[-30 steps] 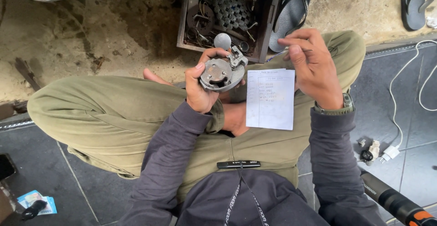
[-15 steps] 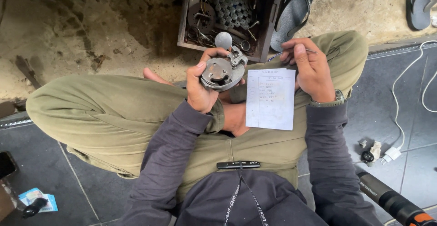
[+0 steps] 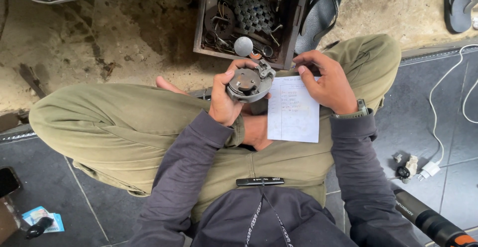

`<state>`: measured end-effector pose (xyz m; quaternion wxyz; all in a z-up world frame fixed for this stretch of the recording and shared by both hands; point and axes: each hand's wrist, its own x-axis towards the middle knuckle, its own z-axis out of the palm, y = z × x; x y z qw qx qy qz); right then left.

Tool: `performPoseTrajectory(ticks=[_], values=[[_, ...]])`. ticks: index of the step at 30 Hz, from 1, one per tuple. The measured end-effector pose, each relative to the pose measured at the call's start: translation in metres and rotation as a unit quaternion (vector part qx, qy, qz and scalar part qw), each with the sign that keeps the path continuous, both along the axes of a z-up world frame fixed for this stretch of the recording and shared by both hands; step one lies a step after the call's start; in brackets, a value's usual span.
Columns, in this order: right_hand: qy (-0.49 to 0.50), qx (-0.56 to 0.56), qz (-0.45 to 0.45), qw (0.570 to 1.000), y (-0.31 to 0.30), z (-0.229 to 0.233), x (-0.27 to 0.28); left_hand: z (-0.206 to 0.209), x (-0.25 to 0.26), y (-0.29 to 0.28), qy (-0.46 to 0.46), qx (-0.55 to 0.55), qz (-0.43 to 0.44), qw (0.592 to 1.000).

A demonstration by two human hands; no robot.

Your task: The person sits on the floor and uses a small metal tool to adjust a circular motorcycle part held in their left hand. They briefly consult a handwritten note and pen before continuing to manipulate the part with the tool.

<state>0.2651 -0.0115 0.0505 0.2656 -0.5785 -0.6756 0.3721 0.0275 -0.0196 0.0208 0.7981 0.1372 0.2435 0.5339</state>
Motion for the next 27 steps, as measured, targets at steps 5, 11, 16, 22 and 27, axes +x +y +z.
performPoseTrajectory(ticks=[5, 11, 16, 22, 27], values=[[-0.047, 0.04, 0.026, 0.998, -0.002, -0.003, 0.001, 0.005, 0.003, -0.003, -0.008, -0.02, -0.015, 1.0], [-0.086, 0.042, 0.055, 0.994, -0.001, -0.006, 0.003, 0.007, 0.006, -0.003, -0.016, -0.042, -0.016, 0.999], [-0.093, 0.061, 0.072, 0.991, -0.002, -0.009, 0.003, 0.004, 0.006, -0.003, -0.019, -0.05, -0.015, 0.998], [-0.104, 0.073, 0.08, 0.989, -0.003, -0.013, 0.005, 0.003, 0.006, -0.003, -0.014, -0.053, -0.013, 0.998], [-0.108, 0.071, 0.083, 0.988, -0.002, -0.014, 0.006, 0.006, 0.006, -0.003, -0.017, -0.052, -0.008, 0.998]])
